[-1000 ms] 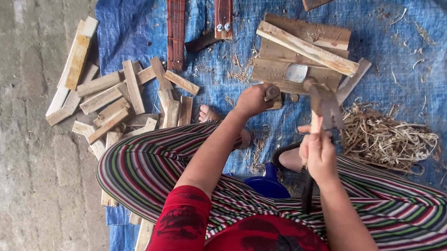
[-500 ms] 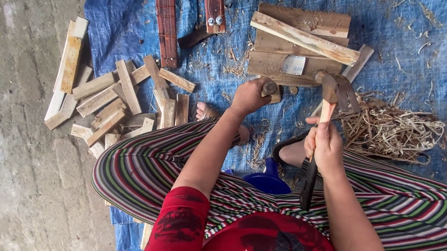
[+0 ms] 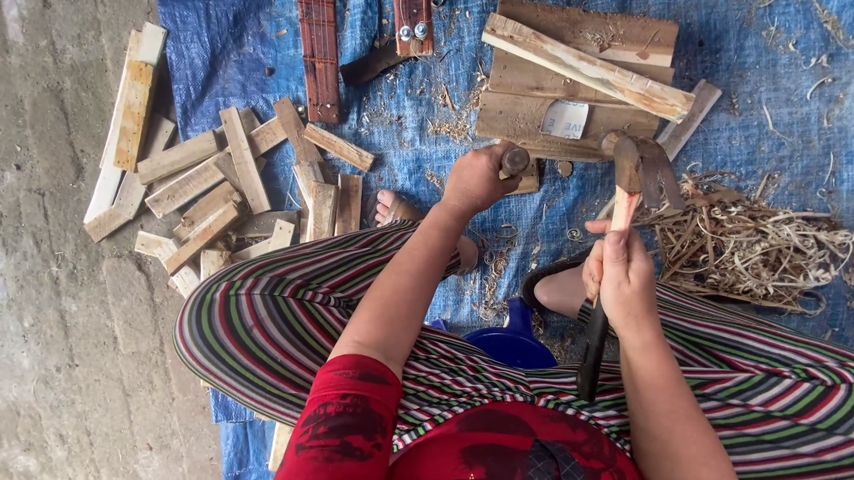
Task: A person uses a hammer and a small chisel to shave and shape pieces of wood on a tarp-covered floor.
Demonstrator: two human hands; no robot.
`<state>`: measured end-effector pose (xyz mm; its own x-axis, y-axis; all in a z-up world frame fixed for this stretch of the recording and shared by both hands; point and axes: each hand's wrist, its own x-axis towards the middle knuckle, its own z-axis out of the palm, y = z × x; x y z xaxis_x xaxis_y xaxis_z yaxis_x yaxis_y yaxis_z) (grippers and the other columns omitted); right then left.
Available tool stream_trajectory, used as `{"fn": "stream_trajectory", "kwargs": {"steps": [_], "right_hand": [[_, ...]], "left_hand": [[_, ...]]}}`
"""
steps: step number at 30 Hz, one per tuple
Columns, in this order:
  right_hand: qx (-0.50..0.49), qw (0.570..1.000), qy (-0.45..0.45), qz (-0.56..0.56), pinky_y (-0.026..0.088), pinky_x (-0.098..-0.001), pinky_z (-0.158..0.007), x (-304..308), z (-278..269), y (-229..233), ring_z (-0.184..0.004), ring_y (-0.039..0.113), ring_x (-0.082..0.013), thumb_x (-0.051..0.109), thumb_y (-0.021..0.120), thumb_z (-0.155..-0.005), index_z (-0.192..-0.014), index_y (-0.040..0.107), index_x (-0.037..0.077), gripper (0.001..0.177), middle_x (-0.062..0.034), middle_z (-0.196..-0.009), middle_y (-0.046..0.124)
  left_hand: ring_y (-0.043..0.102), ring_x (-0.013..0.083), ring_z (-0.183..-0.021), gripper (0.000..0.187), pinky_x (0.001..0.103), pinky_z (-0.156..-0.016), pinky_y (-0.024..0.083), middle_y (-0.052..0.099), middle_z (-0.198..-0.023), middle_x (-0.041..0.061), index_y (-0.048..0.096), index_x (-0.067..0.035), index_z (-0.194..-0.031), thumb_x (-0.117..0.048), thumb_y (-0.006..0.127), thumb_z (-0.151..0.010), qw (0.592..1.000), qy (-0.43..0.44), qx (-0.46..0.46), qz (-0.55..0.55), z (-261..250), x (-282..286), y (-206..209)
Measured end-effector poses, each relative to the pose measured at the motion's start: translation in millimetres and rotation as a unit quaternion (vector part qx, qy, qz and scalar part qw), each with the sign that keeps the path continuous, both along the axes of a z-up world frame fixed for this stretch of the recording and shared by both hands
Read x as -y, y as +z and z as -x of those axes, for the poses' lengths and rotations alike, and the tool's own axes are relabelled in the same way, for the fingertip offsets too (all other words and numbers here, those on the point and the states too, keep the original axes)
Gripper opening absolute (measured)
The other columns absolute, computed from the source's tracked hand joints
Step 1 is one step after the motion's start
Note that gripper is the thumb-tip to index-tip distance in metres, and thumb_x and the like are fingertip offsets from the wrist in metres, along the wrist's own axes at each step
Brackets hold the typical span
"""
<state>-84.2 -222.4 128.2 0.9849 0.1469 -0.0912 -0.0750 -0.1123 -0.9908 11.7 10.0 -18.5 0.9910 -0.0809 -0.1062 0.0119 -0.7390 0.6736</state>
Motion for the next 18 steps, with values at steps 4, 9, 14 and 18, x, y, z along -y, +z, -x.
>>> {"fn": "stream_trajectory", "kwargs": {"steps": [4,9,14,18], "right_hand": [[0.061,0.997,0.04,-0.01,0.044,-0.0224,-0.036,-6,0,37,-0.036,0.052,-0.0135,0.032,0.026,-0.114,-0.117,0.054,-0.01,0.051,-0.0028,-0.048,0.044],[0.227,0.972,0.017,-0.057,0.043,-0.0289,-0.051,-14,17,87,-0.048,0.041,-0.0153,0.049,0.035,-0.113,-0.126,0.054,-0.003,0.057,-0.007,-0.06,0.045],[0.133,0.987,0.069,0.057,0.049,-0.0273,-0.05,-25,3,13,-0.045,0.052,-0.0137,0.04,0.035,-0.11,-0.116,0.059,-0.014,0.06,-0.0022,-0.053,0.05],[0.014,0.974,0.067,0.214,0.057,-0.0481,-0.073,-30,8,3,-0.06,0.064,-0.0304,0.025,0.042,-0.111,-0.119,0.065,-0.002,0.037,-0.0122,-0.053,0.056]], "left_hand": [[0.077,0.0284,-0.088,0.044,0.047,-0.082,0.062,0.077,-0.092,0.004,0.067,-0.025,-0.118,-0.04,0.077,-0.078,1.0,0.002,0.014,-0.013,1,1,4],[0.071,0.0234,-0.069,0.024,0.039,-0.053,0.058,0.075,-0.086,0.002,0.067,-0.022,-0.103,-0.034,0.075,-0.084,0.999,-0.026,0.038,-0.003,-3,3,6],[0.078,0.0264,-0.091,0.045,0.045,-0.083,0.063,0.078,-0.095,0.003,0.067,-0.026,-0.119,-0.042,0.076,-0.079,0.999,-0.02,0.012,-0.044,0,8,-4],[0.078,0.0222,-0.093,0.042,0.04,-0.084,0.063,0.078,-0.098,-0.001,0.068,-0.028,-0.117,-0.043,0.079,-0.079,0.998,-0.022,0.01,-0.054,1,10,-11]]}}
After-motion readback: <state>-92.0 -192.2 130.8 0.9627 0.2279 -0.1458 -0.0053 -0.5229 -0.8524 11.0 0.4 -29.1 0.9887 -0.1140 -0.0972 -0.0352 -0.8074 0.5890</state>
